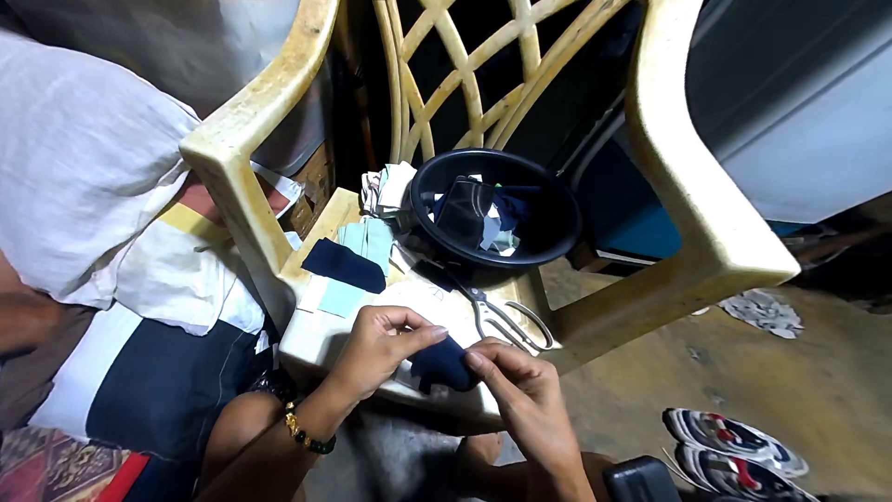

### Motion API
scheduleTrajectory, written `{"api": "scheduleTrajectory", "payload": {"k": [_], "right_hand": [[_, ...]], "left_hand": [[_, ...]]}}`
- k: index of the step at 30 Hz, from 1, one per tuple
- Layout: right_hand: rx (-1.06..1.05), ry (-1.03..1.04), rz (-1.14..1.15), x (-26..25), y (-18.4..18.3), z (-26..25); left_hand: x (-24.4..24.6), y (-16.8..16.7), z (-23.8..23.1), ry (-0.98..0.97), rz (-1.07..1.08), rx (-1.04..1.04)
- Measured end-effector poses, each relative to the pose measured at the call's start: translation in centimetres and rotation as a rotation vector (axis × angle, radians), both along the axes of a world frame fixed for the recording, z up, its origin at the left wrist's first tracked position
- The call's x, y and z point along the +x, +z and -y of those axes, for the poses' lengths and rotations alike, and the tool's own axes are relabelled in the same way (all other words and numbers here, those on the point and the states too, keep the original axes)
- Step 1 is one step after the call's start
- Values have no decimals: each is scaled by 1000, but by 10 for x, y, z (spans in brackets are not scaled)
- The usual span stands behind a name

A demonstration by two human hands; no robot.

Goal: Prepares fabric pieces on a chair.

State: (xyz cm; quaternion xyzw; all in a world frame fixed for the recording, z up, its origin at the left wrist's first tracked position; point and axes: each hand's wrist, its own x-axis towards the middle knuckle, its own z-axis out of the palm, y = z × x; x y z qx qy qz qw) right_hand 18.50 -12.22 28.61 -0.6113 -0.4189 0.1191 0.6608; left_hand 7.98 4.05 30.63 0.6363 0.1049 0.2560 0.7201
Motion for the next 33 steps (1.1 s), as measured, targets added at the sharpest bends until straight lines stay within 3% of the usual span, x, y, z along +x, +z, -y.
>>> {"api": "scheduleTrajectory", "payload": {"k": [5, 8, 12, 14, 16, 18, 20, 25, 28, 33], "right_hand": [[-20, -9, -42, 0, 2, 0], [0, -54, -27, -1, 2, -1], [84, -277, 385, 0, -2, -4], [81, -408, 572, 0, 0, -4], [85, -463, 670, -2, 1, -5], [106, -450, 734, -4, 2, -6], [133, -377, 783, -1, 1, -4], [100, -150, 802, 17, 3, 12], [86, -73, 733, 23, 4, 17], [134, 0, 527, 25, -2, 12]], "left_hand": [[-4, 4, -9, -135, -10, -20], [-4, 1, -13, -78, 35, 105], [-8, 10, -5, 102, -149, 257], [-12, 22, 1, -85, -349, 104], [-12, 21, 3, -410, -442, -156], [-7, 12, 7, -635, -407, -425], [-3, 3, 9, -719, -302, -647], [-4, 5, 2, -641, -207, -766], [-7, 3, -6, -623, -110, -650], [-9, 13, -3, -408, -116, -433]]}}
